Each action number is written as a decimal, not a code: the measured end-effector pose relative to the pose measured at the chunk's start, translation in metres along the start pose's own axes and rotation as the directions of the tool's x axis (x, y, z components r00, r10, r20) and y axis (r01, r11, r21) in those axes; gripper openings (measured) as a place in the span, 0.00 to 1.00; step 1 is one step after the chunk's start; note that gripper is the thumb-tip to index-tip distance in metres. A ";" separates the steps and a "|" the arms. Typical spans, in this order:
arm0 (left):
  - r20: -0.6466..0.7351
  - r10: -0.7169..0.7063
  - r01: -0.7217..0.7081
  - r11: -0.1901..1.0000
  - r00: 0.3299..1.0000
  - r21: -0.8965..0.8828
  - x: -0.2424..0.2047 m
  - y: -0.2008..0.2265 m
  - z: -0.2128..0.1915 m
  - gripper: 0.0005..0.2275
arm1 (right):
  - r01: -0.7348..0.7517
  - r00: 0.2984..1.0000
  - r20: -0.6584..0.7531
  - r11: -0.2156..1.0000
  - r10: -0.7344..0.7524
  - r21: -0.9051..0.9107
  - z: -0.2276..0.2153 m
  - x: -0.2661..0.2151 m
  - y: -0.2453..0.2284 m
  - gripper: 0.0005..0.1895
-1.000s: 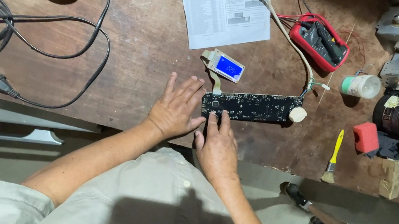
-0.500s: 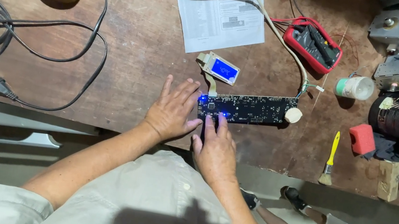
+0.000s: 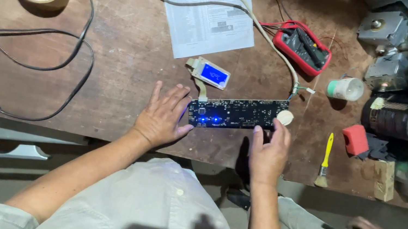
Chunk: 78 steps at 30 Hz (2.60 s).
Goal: The person holds a printed document and a circuit board with a small display. They press buttons on the board, causing the display to change numbers. The person then consults the document and a binder while another person assists by flipping through the binder pages.
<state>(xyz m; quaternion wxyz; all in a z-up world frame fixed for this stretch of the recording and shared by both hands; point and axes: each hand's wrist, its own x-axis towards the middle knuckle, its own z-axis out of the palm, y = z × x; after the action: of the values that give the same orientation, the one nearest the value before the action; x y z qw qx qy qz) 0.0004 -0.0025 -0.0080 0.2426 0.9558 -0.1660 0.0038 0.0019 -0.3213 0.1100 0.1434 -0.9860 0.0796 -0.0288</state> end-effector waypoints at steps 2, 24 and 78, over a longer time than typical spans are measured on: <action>-0.057 0.002 -0.003 1.000 0.998 -0.026 -0.001 -0.001 0.005 0.43 | -0.143 0.981 -0.120 0.987 0.151 0.070 0.001 0.022 0.035 0.27; -0.097 -0.006 0.009 0.999 0.995 0.032 -0.002 -0.004 0.010 0.43 | -0.067 0.996 -0.042 0.990 0.073 0.127 0.004 0.075 0.091 0.19; -0.105 -0.114 0.133 0.972 0.988 0.192 0.116 -0.186 -0.062 0.35 | 0.345 0.928 -0.156 0.938 -0.339 0.011 0.175 0.267 -0.108 0.19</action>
<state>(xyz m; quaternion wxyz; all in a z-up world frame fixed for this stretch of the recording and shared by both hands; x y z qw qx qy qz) 0.1738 0.1436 -0.0285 0.1532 0.9825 -0.0934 0.0500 0.2951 -0.2152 -0.0171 0.1483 -0.9768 -0.0834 -0.1297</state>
